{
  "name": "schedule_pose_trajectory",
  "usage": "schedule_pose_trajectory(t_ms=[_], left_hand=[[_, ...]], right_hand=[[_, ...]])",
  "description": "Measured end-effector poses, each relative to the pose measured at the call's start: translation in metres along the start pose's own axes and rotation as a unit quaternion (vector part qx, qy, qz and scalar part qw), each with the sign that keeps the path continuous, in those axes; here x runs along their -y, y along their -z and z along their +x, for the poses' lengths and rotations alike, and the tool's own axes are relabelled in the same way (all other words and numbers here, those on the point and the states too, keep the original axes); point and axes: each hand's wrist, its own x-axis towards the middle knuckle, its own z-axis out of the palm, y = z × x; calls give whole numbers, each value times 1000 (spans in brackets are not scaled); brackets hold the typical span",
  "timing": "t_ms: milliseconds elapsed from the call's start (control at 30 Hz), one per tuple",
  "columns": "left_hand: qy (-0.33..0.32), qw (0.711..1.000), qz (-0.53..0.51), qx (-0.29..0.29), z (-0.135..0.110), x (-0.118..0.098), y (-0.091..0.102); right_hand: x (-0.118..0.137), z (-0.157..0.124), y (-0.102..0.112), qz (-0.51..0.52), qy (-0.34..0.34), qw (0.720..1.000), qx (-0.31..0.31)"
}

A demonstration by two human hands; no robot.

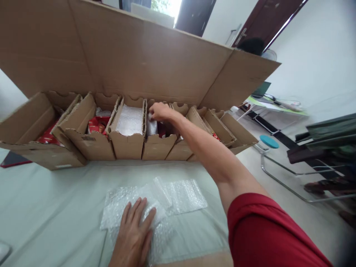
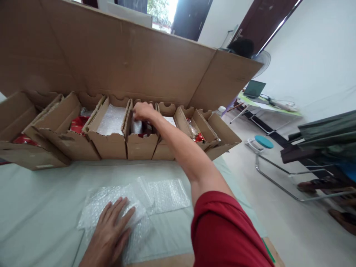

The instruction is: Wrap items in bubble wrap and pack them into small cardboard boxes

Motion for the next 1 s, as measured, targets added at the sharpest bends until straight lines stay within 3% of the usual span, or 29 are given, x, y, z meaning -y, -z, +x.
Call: schedule_pose_trajectory(t_ms=[67,133,200,267,300,367,433,500,567,667,733,800,867,900,1000], left_hand=[[43,999,-20,-6,2,-6,9],[103,991,-59,-65,4,-16,23],[152,971,-91,-158,8,-27,38],[167,955,-88,-229,11,-34,50],[157,954,-80,-241,13,-35,52],[113,970,-72,-202,13,-34,48],[81,988,-65,-117,10,-29,35],[102,993,-42,-42,5,-23,18],[127,992,-10,-2,-1,-19,6],[115,993,13,33,-6,-15,3],[92,995,16,43,-7,-13,7],[80,995,15,51,-7,-12,11],[80,995,7,58,-5,-11,14],[82,995,2,57,-5,-11,16],[94,995,-23,32,-3,-13,22]], right_hand=[[-13,-38,18,42,-15,989,-139],[-20,-97,30,141,24,935,-324],[-16,-163,21,223,59,890,-394],[-2,-219,-6,280,106,886,-355],[6,-238,-22,290,142,903,-282],[21,-252,-46,266,178,935,-151],[29,-236,-49,236,178,947,-128],[33,-195,-30,193,171,949,-184],[42,-142,-3,95,181,962,-182],[69,-60,15,-71,184,976,-92],[90,-17,8,-167,178,970,10],[104,10,-4,-216,169,959,70],[105,17,-7,-208,162,963,55],[100,10,-2,-186,157,970,19],[77,-49,24,-90,123,973,-174]])
